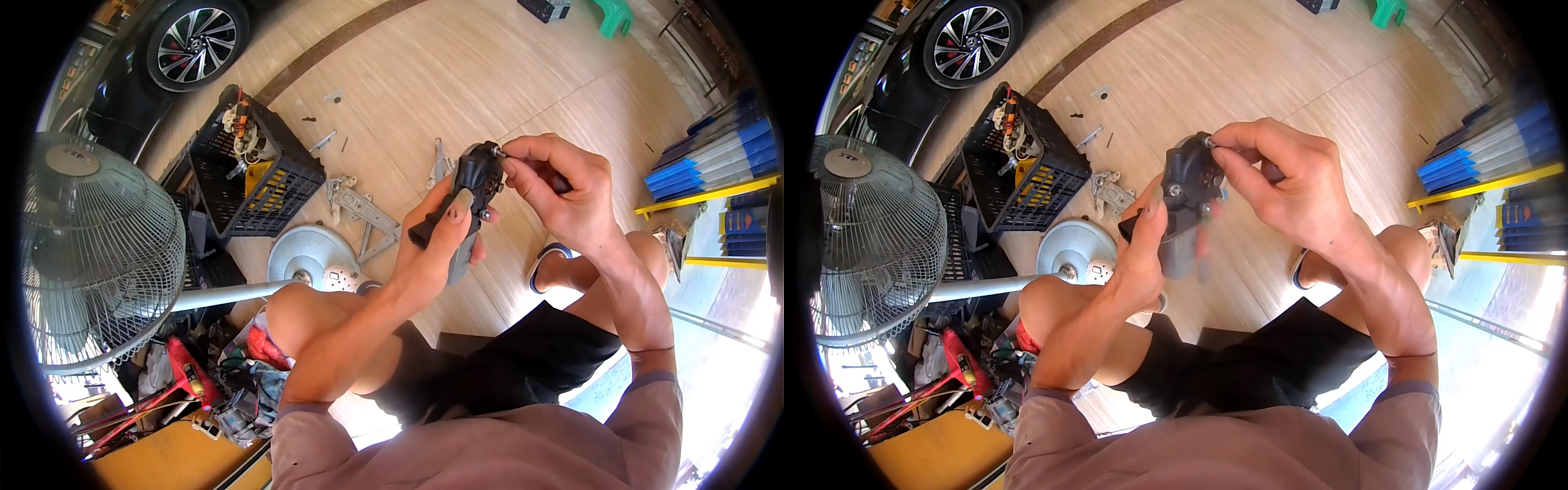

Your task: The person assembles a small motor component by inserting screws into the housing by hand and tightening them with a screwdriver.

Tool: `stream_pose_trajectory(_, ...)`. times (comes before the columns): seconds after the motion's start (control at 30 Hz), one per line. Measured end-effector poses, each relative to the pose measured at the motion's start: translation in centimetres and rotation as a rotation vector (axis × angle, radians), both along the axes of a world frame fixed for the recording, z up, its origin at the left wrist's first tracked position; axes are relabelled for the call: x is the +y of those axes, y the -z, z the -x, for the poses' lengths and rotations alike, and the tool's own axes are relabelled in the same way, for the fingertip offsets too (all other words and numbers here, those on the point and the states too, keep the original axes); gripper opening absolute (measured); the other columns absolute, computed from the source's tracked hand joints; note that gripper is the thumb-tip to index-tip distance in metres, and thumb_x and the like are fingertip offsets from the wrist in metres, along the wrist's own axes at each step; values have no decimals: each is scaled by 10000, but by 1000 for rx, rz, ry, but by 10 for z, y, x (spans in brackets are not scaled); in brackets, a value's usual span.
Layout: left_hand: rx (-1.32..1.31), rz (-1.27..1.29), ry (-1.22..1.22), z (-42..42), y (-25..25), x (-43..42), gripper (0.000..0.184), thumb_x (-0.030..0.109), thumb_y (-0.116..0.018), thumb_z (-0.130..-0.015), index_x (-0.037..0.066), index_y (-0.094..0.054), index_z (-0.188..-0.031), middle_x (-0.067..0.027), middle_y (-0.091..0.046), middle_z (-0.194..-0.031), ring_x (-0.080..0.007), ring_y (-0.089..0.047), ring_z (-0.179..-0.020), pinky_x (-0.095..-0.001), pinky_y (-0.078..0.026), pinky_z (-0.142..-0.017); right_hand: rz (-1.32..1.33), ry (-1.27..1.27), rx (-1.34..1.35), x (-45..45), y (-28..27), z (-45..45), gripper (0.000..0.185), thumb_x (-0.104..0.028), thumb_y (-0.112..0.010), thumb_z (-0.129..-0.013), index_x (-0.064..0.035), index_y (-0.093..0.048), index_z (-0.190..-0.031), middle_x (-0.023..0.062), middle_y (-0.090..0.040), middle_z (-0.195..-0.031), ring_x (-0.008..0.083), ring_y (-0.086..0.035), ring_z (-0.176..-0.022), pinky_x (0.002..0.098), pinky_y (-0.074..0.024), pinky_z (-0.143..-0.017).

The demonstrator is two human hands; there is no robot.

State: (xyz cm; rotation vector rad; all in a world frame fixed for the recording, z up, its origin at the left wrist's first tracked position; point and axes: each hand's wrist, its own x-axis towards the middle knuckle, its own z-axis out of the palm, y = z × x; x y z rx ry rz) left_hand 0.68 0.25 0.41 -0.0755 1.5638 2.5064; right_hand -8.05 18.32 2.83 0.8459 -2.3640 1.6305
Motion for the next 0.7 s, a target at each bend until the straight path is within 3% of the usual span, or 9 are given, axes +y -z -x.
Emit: stream_pose_trajectory(0.7, 23, 14, 12, 1, 0, -3, 660, 494, -582, -983, 46, -442, -1447, -95, -622, -1064, -106, -570, -701, -268, -472, -647, -24, -3, 114, -1, 4, 0, 158, 26, -704, -877, -25, -714, -1026, 70, -725, -893, 120, -664, -661, 228, -496, -518)
